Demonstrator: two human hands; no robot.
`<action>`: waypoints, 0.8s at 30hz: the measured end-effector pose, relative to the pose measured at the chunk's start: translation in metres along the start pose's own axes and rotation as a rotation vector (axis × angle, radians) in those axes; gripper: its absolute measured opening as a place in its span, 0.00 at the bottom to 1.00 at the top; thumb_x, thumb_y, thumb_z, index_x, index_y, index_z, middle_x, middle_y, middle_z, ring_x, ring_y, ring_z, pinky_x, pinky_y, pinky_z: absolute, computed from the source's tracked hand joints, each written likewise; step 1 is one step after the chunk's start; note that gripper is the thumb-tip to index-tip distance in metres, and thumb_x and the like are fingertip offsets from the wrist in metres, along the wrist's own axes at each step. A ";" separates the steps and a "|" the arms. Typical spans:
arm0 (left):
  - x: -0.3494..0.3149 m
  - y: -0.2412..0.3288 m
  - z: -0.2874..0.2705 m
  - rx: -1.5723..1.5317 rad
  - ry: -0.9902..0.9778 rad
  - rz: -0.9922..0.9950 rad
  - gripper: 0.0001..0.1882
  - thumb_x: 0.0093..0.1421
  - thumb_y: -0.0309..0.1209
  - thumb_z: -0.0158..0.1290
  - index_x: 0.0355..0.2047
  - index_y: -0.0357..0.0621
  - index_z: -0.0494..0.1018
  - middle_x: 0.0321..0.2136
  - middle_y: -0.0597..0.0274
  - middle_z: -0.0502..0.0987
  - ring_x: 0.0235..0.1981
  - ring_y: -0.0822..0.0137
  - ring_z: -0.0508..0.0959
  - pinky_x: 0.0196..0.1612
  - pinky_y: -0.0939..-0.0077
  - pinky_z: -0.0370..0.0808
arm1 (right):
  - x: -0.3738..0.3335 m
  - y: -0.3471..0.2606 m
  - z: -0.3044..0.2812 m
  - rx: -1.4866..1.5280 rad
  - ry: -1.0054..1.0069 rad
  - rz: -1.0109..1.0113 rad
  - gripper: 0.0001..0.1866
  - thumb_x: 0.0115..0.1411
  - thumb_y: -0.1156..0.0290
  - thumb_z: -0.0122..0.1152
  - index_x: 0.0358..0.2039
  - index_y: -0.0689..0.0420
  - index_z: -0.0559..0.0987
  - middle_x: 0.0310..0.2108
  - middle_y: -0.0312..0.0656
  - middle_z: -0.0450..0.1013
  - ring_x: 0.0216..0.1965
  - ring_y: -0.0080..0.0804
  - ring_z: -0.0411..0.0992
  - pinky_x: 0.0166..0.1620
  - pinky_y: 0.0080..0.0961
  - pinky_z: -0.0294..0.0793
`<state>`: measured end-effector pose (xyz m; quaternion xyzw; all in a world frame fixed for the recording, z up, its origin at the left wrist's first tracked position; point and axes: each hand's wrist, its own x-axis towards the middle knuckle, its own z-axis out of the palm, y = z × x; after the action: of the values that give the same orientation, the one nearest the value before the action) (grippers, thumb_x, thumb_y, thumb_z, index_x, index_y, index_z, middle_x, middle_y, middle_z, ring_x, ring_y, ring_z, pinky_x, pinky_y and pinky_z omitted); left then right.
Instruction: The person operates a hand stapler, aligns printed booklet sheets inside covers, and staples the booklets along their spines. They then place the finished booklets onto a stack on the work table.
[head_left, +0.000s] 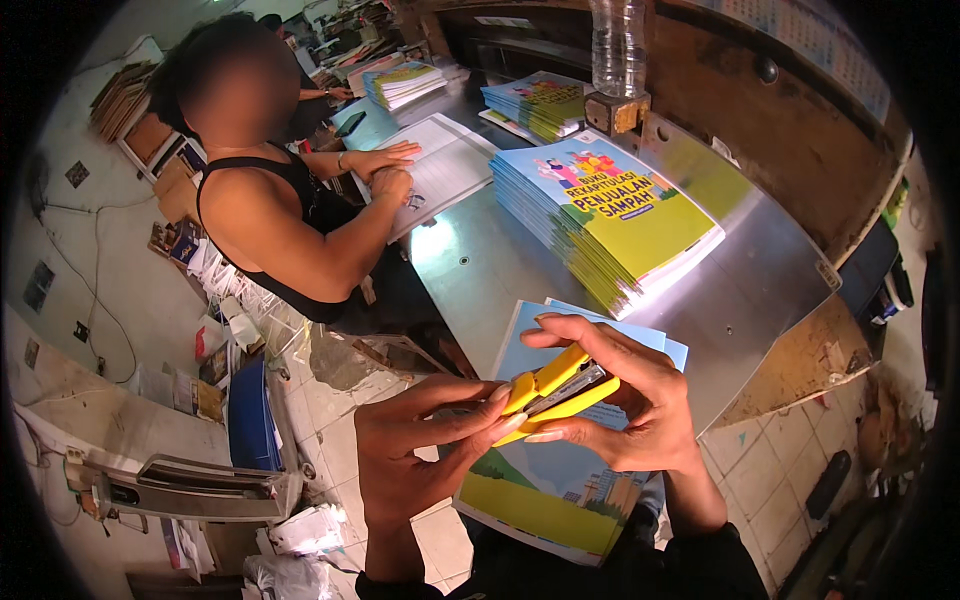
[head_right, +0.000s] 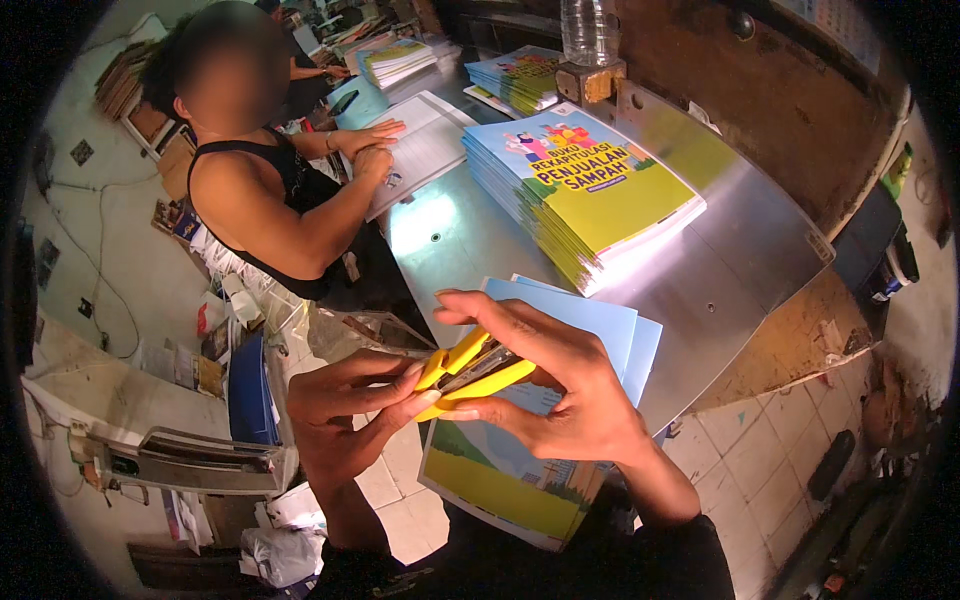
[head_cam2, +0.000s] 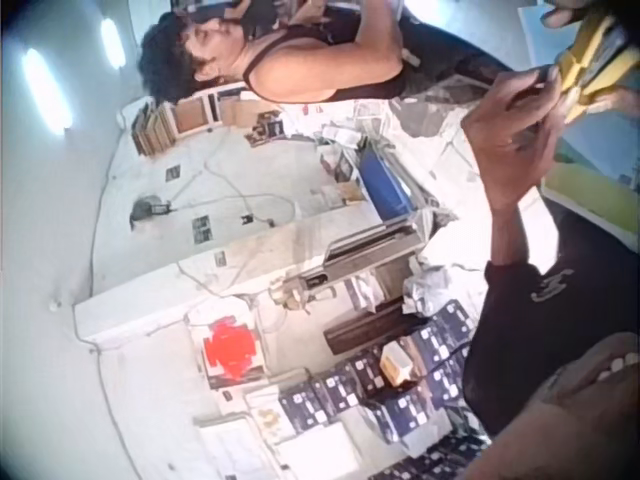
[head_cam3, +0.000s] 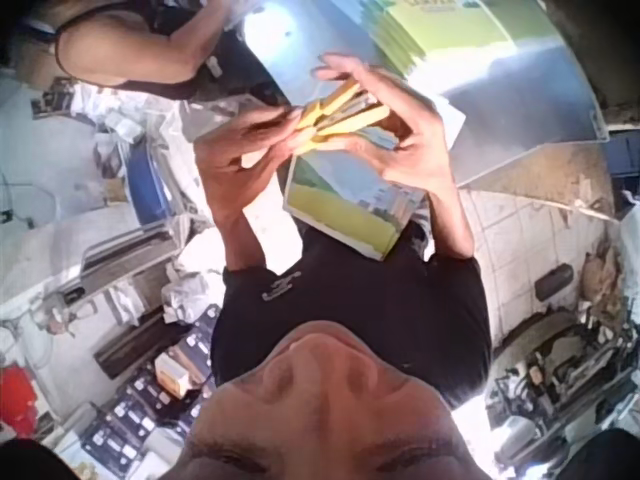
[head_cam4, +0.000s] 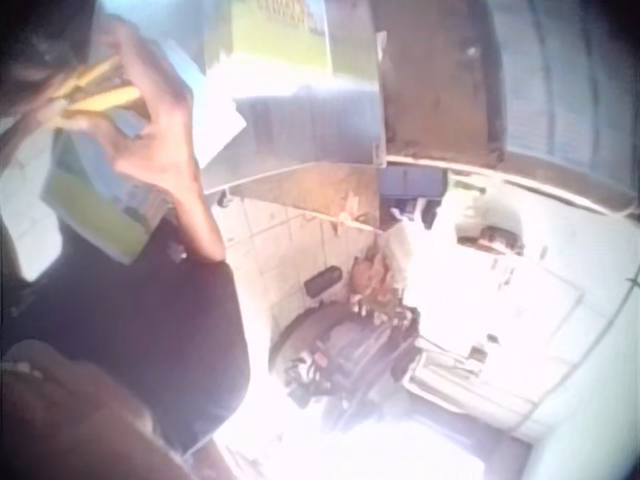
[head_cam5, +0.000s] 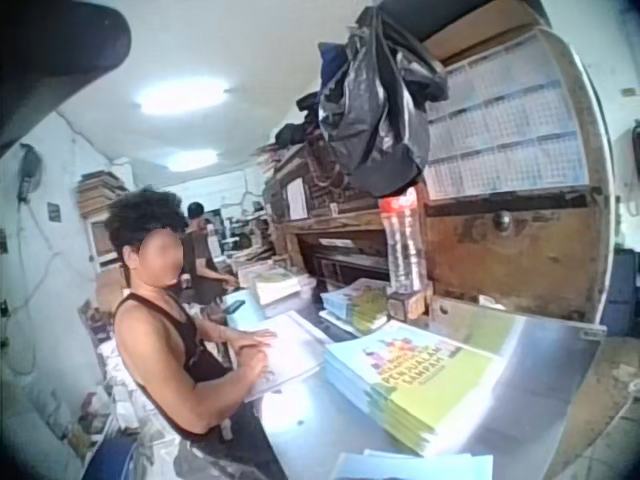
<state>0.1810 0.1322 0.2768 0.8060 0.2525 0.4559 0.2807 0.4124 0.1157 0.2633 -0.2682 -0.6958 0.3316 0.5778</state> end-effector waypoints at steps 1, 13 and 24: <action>0.000 0.002 0.001 0.024 0.014 -0.017 0.18 0.53 0.14 0.65 0.45 0.40 0.84 0.41 0.53 0.83 0.39 0.63 0.85 0.38 0.76 0.82 | 0.000 -0.002 0.001 0.003 0.000 0.000 0.40 0.49 0.84 0.73 0.64 0.65 0.70 0.54 0.52 0.75 0.51 0.34 0.77 0.53 0.31 0.75; 0.001 0.011 0.012 0.090 0.058 0.022 0.13 0.54 0.22 0.67 0.41 0.43 0.84 0.42 0.57 0.84 0.38 0.62 0.85 0.42 0.73 0.82 | -0.015 -0.012 0.011 0.046 0.300 0.187 0.21 0.59 0.82 0.67 0.53 0.69 0.77 0.41 0.47 0.80 0.45 0.32 0.78 0.52 0.29 0.76; -0.016 -0.009 0.016 -0.620 -0.126 -0.215 0.16 0.59 0.31 0.65 0.42 0.31 0.78 0.34 0.60 0.81 0.35 0.74 0.80 0.41 0.78 0.79 | -0.012 -0.008 0.005 -0.027 -0.096 -0.090 0.15 0.61 0.73 0.69 0.44 0.70 0.78 0.40 0.51 0.78 0.43 0.38 0.76 0.50 0.32 0.76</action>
<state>0.1864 0.1246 0.2543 0.6774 0.1676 0.4281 0.5743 0.4096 0.1012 0.2614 -0.2283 -0.7385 0.3083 0.5545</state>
